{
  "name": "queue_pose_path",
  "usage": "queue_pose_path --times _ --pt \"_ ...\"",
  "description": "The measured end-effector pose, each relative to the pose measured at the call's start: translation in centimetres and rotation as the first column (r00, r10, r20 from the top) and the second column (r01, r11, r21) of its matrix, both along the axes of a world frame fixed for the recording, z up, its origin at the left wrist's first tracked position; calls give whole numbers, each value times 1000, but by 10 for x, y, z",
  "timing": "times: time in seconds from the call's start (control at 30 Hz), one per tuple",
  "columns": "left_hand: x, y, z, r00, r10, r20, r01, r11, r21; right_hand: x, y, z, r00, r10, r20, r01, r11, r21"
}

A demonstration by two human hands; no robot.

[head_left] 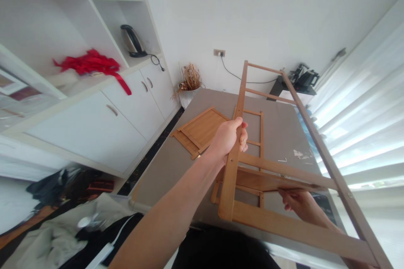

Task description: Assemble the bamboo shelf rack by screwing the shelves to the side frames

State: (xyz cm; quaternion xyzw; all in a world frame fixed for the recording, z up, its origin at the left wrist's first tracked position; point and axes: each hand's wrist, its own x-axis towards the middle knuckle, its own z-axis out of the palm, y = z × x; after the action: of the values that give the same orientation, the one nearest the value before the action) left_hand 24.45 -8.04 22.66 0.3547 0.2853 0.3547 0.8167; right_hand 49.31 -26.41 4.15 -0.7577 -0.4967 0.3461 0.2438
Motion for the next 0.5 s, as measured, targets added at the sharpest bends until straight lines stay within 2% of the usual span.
queue_pose_path --times 0.37,0.43,0.5 --pt "0 8 -6 1000 28 -9 -28 1000 -6 10 7 -6 1000 5 -17 -5 998 -56" --pt "-1 9 -6 1000 27 -5 -27 1000 -6 12 5 0 1000 -11 -28 10 999 -46" --pt "-1 10 -7 1000 25 -1 -25 1000 -5 16 1 15 997 -74 -3 74 997 5"
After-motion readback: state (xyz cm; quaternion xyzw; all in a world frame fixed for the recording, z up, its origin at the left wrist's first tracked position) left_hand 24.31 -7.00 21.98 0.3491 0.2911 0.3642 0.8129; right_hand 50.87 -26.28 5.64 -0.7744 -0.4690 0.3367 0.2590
